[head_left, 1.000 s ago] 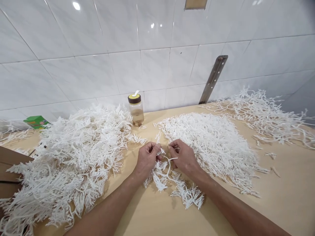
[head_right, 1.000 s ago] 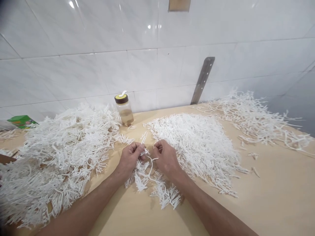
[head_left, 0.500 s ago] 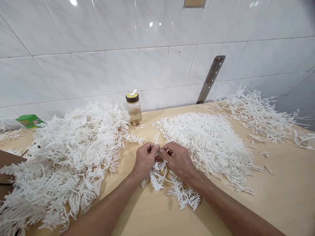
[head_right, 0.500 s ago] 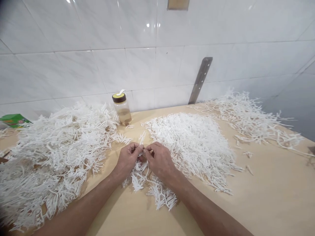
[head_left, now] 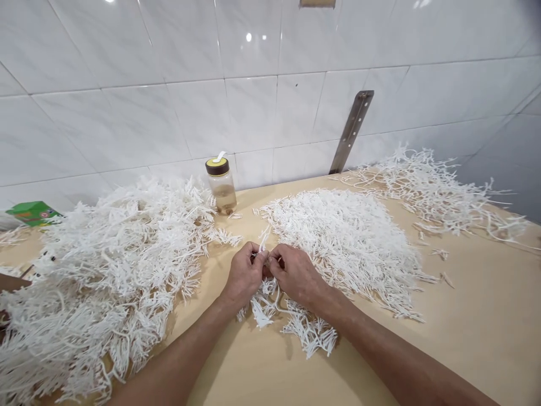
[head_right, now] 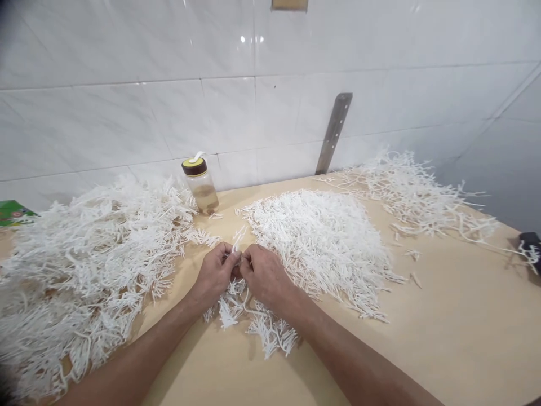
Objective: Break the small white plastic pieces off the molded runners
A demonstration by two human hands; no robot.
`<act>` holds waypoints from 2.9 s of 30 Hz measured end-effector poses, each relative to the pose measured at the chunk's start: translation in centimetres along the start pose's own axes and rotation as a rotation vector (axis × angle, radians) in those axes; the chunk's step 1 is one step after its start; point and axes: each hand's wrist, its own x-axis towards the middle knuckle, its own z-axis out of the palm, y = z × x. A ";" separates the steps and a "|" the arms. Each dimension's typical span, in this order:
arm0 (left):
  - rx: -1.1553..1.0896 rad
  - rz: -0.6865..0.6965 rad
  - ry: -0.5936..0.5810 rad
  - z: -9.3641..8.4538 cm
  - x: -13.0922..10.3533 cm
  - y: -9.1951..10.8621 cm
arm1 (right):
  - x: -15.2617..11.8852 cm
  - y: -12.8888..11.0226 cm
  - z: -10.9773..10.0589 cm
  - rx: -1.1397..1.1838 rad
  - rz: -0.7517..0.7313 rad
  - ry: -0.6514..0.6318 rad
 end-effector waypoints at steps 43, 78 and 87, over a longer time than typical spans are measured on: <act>-0.305 -0.101 -0.120 -0.4 0.1 1.2 | 1.0 1.6 -1.6 0.024 0.018 0.283; -0.408 -0.214 -0.103 -0.7 0.4 1.6 | -0.2 -0.1 -0.3 0.007 -0.327 0.239; -0.395 -0.191 -0.125 -0.6 0.3 1.5 | -0.2 0.3 0.1 0.033 -0.317 0.139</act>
